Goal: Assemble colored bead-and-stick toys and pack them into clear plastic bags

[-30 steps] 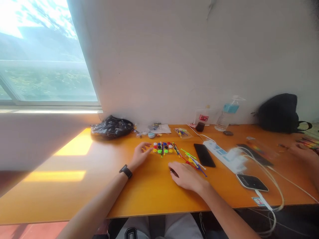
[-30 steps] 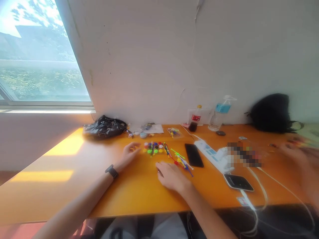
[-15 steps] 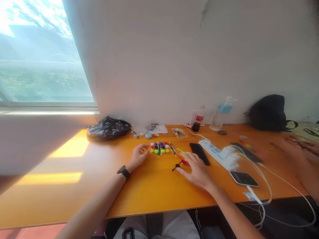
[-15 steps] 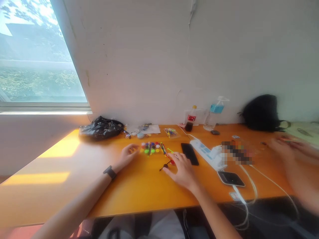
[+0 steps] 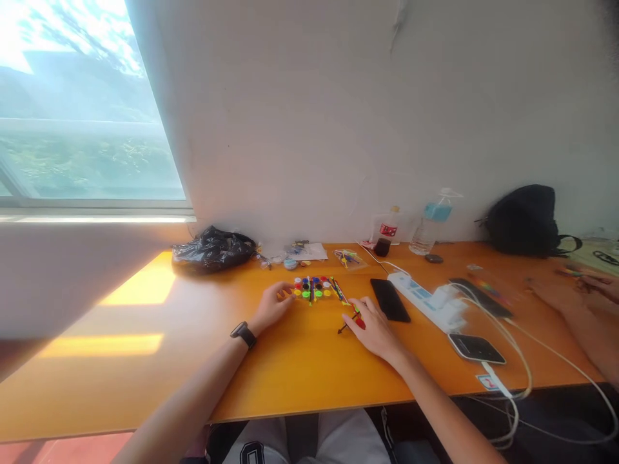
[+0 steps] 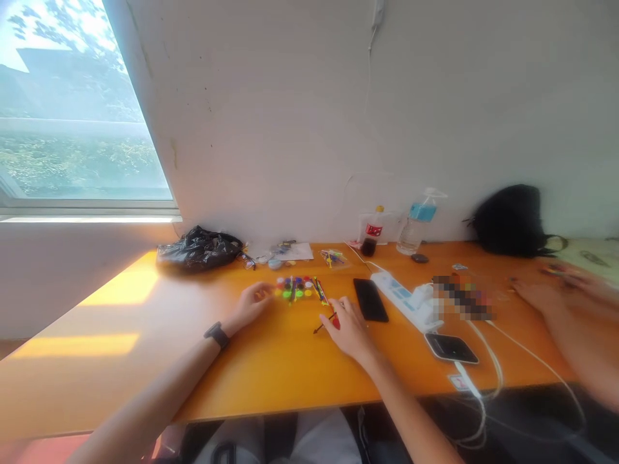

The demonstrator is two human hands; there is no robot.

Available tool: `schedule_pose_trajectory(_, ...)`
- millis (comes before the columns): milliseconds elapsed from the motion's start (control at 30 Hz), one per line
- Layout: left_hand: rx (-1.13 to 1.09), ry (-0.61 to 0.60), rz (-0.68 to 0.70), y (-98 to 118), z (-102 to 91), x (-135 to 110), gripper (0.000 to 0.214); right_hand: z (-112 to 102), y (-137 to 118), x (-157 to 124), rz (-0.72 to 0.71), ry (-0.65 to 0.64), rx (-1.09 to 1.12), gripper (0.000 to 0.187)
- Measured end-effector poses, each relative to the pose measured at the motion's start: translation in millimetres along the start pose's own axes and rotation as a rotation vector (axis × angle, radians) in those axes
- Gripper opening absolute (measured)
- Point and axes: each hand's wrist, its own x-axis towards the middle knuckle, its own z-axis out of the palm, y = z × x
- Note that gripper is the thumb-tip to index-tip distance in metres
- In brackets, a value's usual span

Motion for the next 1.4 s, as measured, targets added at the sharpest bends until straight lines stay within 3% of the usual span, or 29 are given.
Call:
schedule_pose_trajectory(133, -0.017, 0.005, 0.001, 0.8, 0.4, 0.1, 0.023, -8.9, -10.6, -16.5, -0.096, -0.009, 0.093, 0.03)
schedule_pose_trajectory(333, 0.001, 0.001, 0.022, 2.9, 0.9, -0.1, 0.023, -9.8, -33.1, -32.2, -0.19, -0.067, 0.137, 0.033)
schedule_pose_trajectory(500, -0.024, 0.005, 0.02, 6.5, 1.1, -0.8, 0.024, -2.5, -58.8, -17.9, -0.316, -0.158, 0.174, 0.031)
schedule_pose_trajectory(800, -0.106, 0.051, -0.023, 2.2, 2.7, 2.5, 0.031, 29.5, -106.2, 18.6, -0.567, -0.274, 0.221, 0.039)
schedule_pose_trajectory(967, -0.049, 0.082, -0.012, -8.3, 3.2, 5.4, 0.03, 22.8, -123.9, 20.8, -0.618, -0.305, 0.167, 0.047)
schedule_pose_trajectory(1067, 0.023, 0.137, 0.012, -14.4, -0.1, 7.4, 0.027, 8.2, -116.8, 19.8, -0.571, -0.267, 0.208, 0.05)
schedule_pose_trajectory(1200, 0.146, 0.199, 0.004, -18.7, -11.5, 12.9, 0.026, -13.8, -83.9, 2.5, -0.496, -0.199, 0.205, 0.056)
schedule_pose_trajectory(1400, 0.458, 0.055, 0.055, -19.8, -28.8, 38.2, 0.037, -32.4, -18.1, -68.5, -0.277, -0.138, -0.026, 0.068)
